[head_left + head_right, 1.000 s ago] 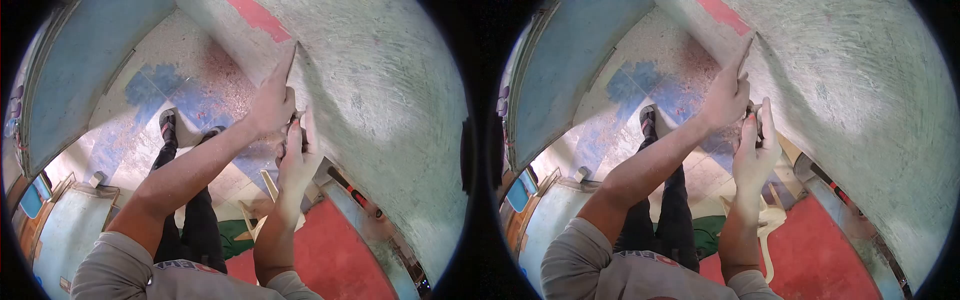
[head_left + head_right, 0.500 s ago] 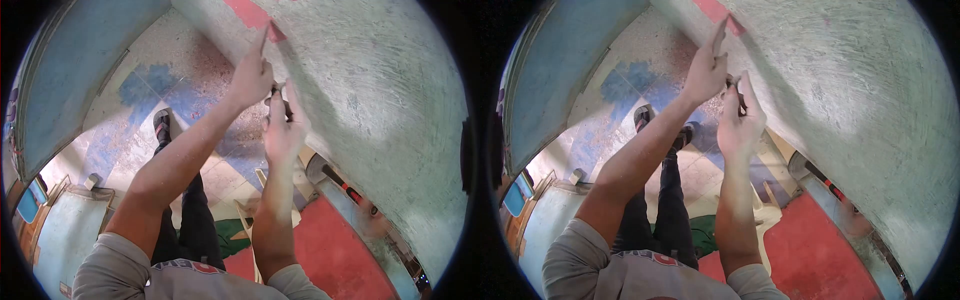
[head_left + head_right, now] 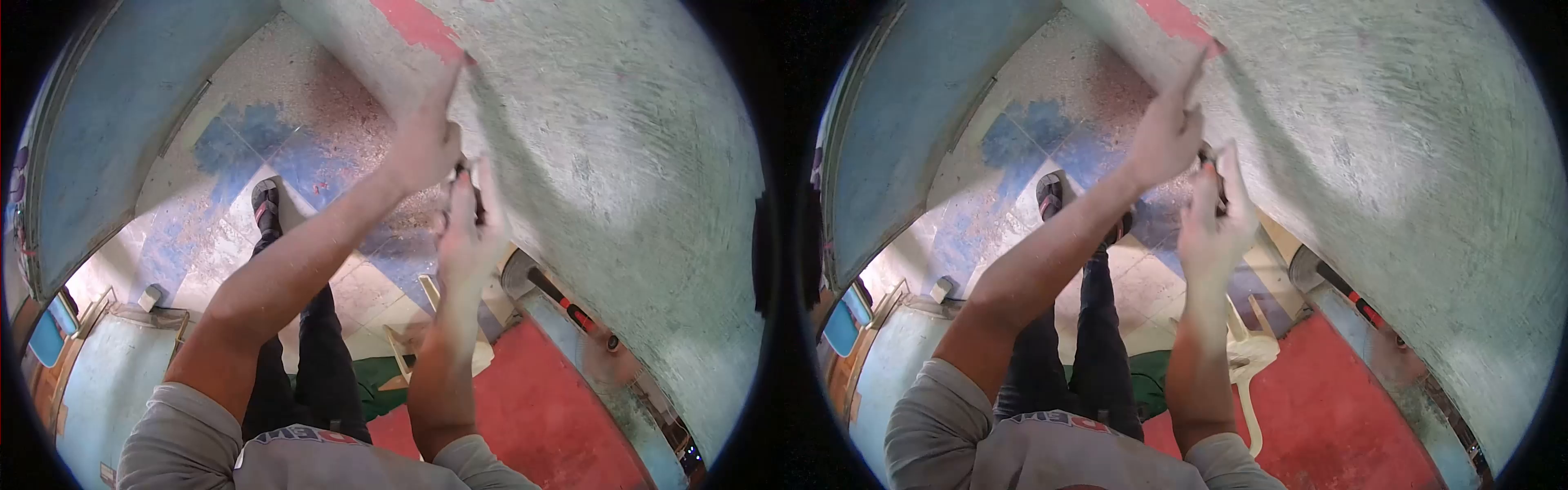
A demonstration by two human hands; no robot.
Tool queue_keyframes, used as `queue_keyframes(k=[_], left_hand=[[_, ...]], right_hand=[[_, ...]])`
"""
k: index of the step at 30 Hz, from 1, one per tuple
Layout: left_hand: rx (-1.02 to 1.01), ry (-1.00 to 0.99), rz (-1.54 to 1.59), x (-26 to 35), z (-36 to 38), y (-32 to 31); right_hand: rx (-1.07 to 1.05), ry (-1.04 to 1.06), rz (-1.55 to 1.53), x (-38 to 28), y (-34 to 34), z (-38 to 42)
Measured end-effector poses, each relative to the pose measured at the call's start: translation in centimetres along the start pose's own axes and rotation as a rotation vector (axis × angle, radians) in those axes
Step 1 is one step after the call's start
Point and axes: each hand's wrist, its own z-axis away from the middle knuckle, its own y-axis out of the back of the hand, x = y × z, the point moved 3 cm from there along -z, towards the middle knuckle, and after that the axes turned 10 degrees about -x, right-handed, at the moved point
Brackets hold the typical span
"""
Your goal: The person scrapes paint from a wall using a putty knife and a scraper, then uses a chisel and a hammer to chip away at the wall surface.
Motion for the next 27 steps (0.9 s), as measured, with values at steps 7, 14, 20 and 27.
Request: queue_keyframes(k=[7, 14, 20, 27], left_hand=[[-0.008, 0.070, -0.011, -1.7, -1.5, 1.2], [0.093, -0.098, -0.074, -1.8, -0.8, -0.7], [0.037, 0.035, 0.042, -3.1, -2.8, 2.2], [-0.025, 0.194, 0.046, -0.1, -1.5, 1.8]], right_hand=[[-0.048, 0.073, 0.171, -0.3, -0.4, -2.5], [-0.031, 0.009, 0.072, -2.2, 0.5, -0.7], [-0.059, 0.148, 0.210, -0.9, -1.3, -3.4], [-0.027, 0.162, 0.188, -0.8, -1.2, -2.4]])
